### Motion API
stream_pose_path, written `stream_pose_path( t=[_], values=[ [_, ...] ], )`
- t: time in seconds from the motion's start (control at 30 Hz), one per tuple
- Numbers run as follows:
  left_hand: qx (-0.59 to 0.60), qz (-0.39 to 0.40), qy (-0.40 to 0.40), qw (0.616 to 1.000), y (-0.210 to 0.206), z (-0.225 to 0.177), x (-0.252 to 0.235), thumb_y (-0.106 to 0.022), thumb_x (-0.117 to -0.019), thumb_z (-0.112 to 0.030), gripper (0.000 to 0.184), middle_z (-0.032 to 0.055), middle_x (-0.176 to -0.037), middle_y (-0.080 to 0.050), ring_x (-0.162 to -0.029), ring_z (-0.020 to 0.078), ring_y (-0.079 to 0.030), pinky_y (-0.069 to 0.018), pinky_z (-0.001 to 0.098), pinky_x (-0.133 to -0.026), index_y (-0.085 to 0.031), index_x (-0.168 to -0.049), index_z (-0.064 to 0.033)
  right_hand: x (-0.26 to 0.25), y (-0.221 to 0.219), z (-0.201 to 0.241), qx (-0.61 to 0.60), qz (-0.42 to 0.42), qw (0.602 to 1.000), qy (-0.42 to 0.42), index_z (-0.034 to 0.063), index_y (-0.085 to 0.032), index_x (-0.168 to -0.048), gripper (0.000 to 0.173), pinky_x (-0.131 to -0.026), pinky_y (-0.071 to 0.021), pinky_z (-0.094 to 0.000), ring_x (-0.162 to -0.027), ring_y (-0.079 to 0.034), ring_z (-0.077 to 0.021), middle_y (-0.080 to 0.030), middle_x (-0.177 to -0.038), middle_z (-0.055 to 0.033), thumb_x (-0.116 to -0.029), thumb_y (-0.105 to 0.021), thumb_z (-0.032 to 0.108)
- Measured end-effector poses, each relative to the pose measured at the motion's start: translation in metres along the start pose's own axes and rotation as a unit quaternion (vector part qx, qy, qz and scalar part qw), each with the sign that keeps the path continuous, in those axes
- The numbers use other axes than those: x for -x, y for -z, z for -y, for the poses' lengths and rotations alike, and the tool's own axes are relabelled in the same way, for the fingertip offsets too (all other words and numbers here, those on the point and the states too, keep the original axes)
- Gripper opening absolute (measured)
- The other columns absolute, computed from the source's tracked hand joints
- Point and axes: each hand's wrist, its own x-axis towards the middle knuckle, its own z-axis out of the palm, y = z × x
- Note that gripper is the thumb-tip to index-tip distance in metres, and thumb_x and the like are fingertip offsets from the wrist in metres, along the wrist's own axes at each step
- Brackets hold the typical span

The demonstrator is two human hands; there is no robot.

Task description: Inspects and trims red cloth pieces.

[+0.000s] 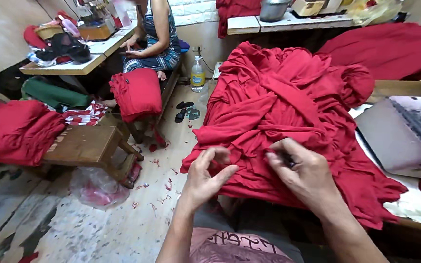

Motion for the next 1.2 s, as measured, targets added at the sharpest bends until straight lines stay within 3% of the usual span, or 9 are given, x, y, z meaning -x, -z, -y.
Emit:
stream_pose_path(
  t=[0.1, 0.2, 0.33, 0.43, 0.57, 0.7, 0.77, 0.97, 1.2],
  values=[
    [-0.190, -0.041, -0.047, 0.980, -0.022, 0.022, -0.008, -0.071, -0.0934, -0.032, 0.041, 0.0159, -0.129, -0.067, -0.124, 0.0329, -0.061, -0.0452, 0.0532, -0.106, -0.070, -0.120, -0.0006, -0.009, 0.014, -0.007, -0.032, -0.096, 0.994, -0.034, -0.0012, -0.065, -0.101, 0.025, -0.061, -0.0429, -0.0236, -0.065, -0.051, -0.0057, -0.058, -0.076, -0.0056, -0.0986, -0.056, 0.022],
    [-0.085, -0.105, 0.013, 0.991, -0.029, 0.026, -0.015, -0.063, -0.0986, -0.012, 0.017, 0.0065, -0.101, -0.074, -0.100, 0.0145, -0.068, -0.0529, 0.0353, -0.094, -0.075, -0.099, -0.0008, -0.017, 0.023, -0.024, 0.036, -0.150, 0.986, -0.062, -0.0026, -0.062, -0.098, 0.025, -0.061, -0.0392, -0.0244, -0.065, -0.047, -0.0077, -0.054, -0.076, -0.0063, -0.0988, -0.056, 0.022],
    [0.201, -0.161, 0.172, 0.951, -0.028, 0.022, -0.028, -0.055, -0.1005, 0.000, 0.010, -0.0009, -0.072, -0.061, -0.065, 0.0037, -0.060, -0.0527, 0.0211, -0.066, -0.062, -0.094, -0.0004, -0.012, 0.007, -0.055, 0.083, -0.094, 0.987, -0.104, -0.0074, -0.063, -0.099, 0.029, -0.059, -0.0413, -0.0568, -0.066, -0.058, -0.0388, -0.059, -0.077, -0.0229, -0.0948, -0.059, 0.021],
    [0.301, -0.177, 0.209, 0.914, -0.030, 0.025, -0.037, -0.051, -0.1005, 0.004, 0.014, -0.0012, -0.067, -0.060, -0.058, 0.0028, -0.058, -0.0513, 0.0179, -0.059, -0.059, -0.090, -0.0005, -0.004, -0.005, -0.061, 0.099, -0.165, 0.979, -0.062, -0.0071, -0.061, -0.110, 0.030, -0.061, -0.0447, -0.0453, -0.067, -0.057, -0.0305, -0.061, -0.083, -0.0217, -0.0954, -0.060, 0.019],
    [0.333, -0.167, 0.236, 0.897, -0.027, 0.033, -0.041, -0.051, -0.1014, 0.004, 0.015, -0.0001, -0.065, -0.060, -0.054, 0.0030, -0.056, -0.0502, 0.0170, -0.056, -0.061, -0.091, 0.0012, 0.004, -0.007, -0.043, 0.122, -0.227, 0.962, 0.086, -0.0064, -0.065, -0.098, 0.015, -0.060, -0.0467, -0.0331, -0.068, -0.060, -0.0256, -0.062, -0.082, -0.0209, -0.0947, -0.060, 0.008],
    [0.322, -0.161, 0.227, 0.905, -0.025, 0.038, -0.042, -0.052, -0.1001, 0.004, 0.014, -0.0005, -0.064, -0.060, -0.054, 0.0034, -0.056, -0.0509, 0.0179, -0.057, -0.061, -0.090, 0.0015, 0.011, -0.001, -0.011, 0.033, -0.051, 0.988, 0.140, 0.0036, -0.071, -0.102, 0.037, -0.056, -0.0507, -0.0356, -0.070, -0.066, -0.0232, -0.070, -0.089, -0.0150, -0.0981, -0.062, 0.039],
    [0.287, -0.162, 0.216, 0.919, -0.026, 0.038, -0.039, -0.054, -0.0999, 0.003, 0.011, -0.0009, -0.064, -0.059, -0.054, 0.0033, -0.056, -0.0502, 0.0180, -0.056, -0.061, -0.092, 0.0022, 0.011, -0.004, -0.005, 0.048, 0.035, 0.988, 0.142, 0.0051, -0.071, -0.100, 0.029, -0.047, -0.0490, -0.0405, -0.064, -0.066, -0.0262, -0.068, -0.088, -0.0125, -0.0936, -0.062, 0.032],
    [-0.013, -0.184, 0.145, 0.972, -0.023, 0.028, -0.024, -0.063, -0.0990, -0.014, 0.022, 0.0068, -0.093, -0.069, -0.084, 0.0110, -0.066, -0.0543, 0.0318, -0.081, -0.064, -0.115, 0.0002, 0.011, 0.009, -0.020, -0.189, -0.048, 0.980, -0.036, 0.0057, -0.067, -0.100, 0.015, -0.066, -0.0468, -0.0071, -0.071, -0.055, 0.0090, -0.062, -0.082, 0.0078, -0.1001, -0.057, 0.017],
    [0.019, -0.185, -0.003, 0.983, -0.042, 0.002, -0.021, -0.060, -0.0978, -0.004, 0.013, 0.0045, -0.080, -0.070, -0.071, 0.0051, -0.068, -0.0587, 0.0217, -0.070, -0.064, -0.101, 0.0074, 0.011, 0.012, -0.032, -0.448, -0.093, 0.870, -0.186, 0.0198, -0.070, -0.097, 0.012, -0.044, -0.0383, -0.0095, -0.049, -0.046, 0.0062, -0.060, -0.069, 0.0148, -0.0985, -0.060, 0.014]
  ],
)
